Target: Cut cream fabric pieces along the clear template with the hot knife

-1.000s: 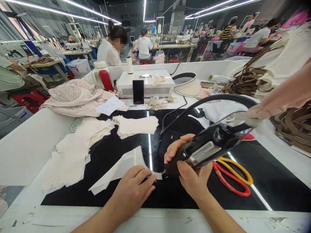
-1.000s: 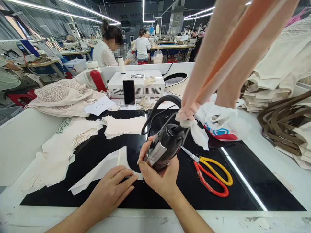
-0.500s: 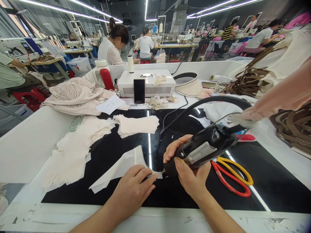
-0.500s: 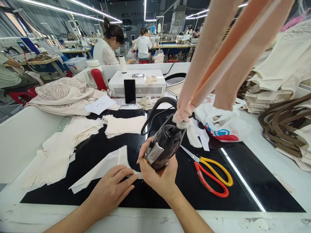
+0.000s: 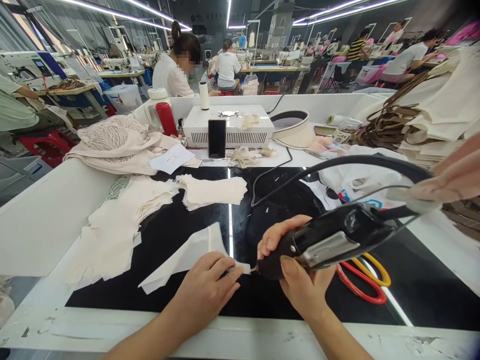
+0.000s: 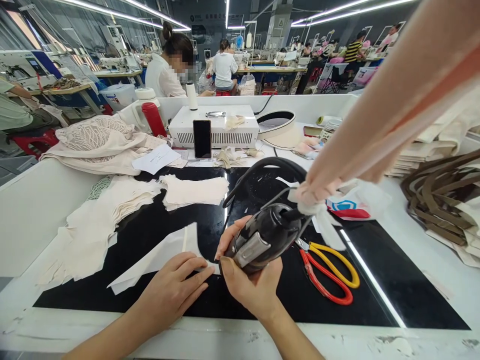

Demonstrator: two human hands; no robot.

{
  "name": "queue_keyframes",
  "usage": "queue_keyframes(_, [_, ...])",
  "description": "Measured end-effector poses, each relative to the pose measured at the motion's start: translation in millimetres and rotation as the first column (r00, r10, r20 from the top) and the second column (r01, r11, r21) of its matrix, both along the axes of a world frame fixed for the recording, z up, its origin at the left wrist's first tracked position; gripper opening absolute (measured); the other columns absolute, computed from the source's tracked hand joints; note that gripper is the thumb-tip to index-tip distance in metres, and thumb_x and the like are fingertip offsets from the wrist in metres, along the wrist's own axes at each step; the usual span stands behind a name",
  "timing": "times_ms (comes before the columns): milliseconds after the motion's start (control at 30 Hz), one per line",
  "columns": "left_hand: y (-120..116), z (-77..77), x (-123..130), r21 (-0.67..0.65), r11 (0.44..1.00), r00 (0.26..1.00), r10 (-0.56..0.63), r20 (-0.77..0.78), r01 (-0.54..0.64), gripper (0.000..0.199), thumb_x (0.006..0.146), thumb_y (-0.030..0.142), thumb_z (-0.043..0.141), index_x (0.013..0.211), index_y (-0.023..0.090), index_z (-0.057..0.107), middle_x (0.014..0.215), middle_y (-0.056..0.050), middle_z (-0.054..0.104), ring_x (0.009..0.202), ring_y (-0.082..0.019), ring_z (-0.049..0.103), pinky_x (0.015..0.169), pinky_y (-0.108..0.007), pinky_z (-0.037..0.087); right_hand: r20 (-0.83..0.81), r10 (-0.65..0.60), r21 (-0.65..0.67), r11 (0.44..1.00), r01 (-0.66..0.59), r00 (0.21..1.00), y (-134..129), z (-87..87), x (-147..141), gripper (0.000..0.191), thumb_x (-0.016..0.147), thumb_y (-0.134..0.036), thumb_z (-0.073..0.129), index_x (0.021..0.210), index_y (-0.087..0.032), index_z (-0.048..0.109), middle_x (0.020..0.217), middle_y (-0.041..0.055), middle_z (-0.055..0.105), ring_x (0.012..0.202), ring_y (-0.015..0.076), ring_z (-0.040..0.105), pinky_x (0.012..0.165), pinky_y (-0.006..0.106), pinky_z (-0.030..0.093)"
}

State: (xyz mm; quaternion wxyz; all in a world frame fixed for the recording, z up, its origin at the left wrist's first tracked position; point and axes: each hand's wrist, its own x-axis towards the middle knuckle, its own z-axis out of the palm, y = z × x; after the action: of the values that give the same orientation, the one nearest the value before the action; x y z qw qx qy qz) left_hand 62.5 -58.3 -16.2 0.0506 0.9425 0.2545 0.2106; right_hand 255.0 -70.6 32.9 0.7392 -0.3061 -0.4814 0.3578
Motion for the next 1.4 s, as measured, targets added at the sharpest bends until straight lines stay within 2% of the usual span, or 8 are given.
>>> queue_keyframes(133, [1,0.9,-1,-0.008,1.0,1.0,-0.006,0.013,0.006,0.025,0.107,0.019,0.05,0.128,0.016,0.064,0.113,-0.01,0.069,0.103,-0.025,0.067,0.091,-0.042,0.062,0.019,-0.003,0.002,1.0,0.003,1.0,0,-0.5,1,0.03,0.094,-0.027,0.074,0.119,-0.032,0.06,0.081,-0.0016,0.065,0.066,0.0165,0.06,0.057,0.03,0.054])
queue_keyframes(300, [4,2.8,-7,-0.029,0.999,0.999,-0.037,0.032,0.038,0.023,0.107,0.015,0.05,0.125,0.017,0.065,0.115,-0.007,0.071,0.106,-0.021,0.069,0.109,-0.046,0.055,0.019,0.016,0.016,1.0,-0.016,1.0,-1,-0.4,4,0.03,0.093,-0.027,0.074,0.118,-0.03,0.06,0.082,-0.0016,0.064,0.066,0.0153,0.059,0.058,0.028,0.053])
queue_keyframes(367, [4,3.0,-11,-0.044,0.998,0.999,-0.039,0.034,0.04,0.023,0.108,0.015,0.049,0.125,0.017,0.065,0.116,-0.006,0.071,0.107,-0.02,0.069,0.112,-0.046,0.053,0.04,0.012,0.008,1.0,-0.012,0.999,-2,-0.7,4,0.028,0.093,-0.028,0.074,0.117,-0.03,0.06,0.083,-0.0017,0.063,0.067,0.0154,0.059,0.059,0.029,0.053])
queue_keyframes(633, [2,-1.2,-16,-0.088,0.995,0.996,-0.032,0.08,0.039,0.023,0.108,0.014,0.047,0.123,0.017,0.064,0.114,-0.006,0.071,0.107,-0.019,0.069,0.113,-0.044,0.052,0.009,0.019,-0.004,1.0,-0.019,1.0,-6,2.7,4,0.032,0.092,-0.032,0.078,0.119,-0.029,0.06,0.082,-0.001,0.064,0.068,0.0154,0.06,0.059,0.029,0.054])
queue_keyframes(833, [1,-8.9,-15,-0.121,0.992,0.996,-0.028,0.085,0.038,0.022,0.106,0.012,0.051,0.124,0.017,0.063,0.115,-0.006,0.071,0.108,-0.021,0.068,0.114,-0.049,0.05,-0.025,-0.016,0.034,0.999,0.016,1.0,7,9.5,-3,0.034,0.089,-0.036,0.08,0.117,-0.027,0.061,0.08,-0.0024,0.064,0.066,0.0155,0.061,0.058,0.03,0.057])
queue_keyframes(1033, [0,-11.5,-12,-0.14,0.989,0.994,-0.021,0.109,0.036,0.018,0.106,0.015,0.055,0.121,0.017,0.064,0.116,-0.005,0.071,0.109,-0.022,0.068,0.114,-0.048,0.05,-0.008,0.014,0.042,0.999,-0.014,1.0,22,4.4,-15,0.033,0.091,-0.033,0.078,0.119,-0.028,0.061,0.083,-0.0024,0.065,0.067,0.0153,0.063,0.059,0.03,0.057])
queue_keyframes(1400, [-1,-13.6,-10,-0.118,0.993,0.989,-0.011,0.151,0.029,0.018,0.106,0.013,0.052,0.12,0.015,0.064,0.115,-0.005,0.071,0.109,-0.021,0.068,0.113,-0.047,0.051,-0.002,0.005,0.031,1.0,-0.005,1.0,24,1.2,-20,0.03,0.091,-0.029,0.077,0.118,-0.028,0.063,0.082,-0.0027,0.066,0.068,0.0147,0.063,0.06,0.029,0.059])
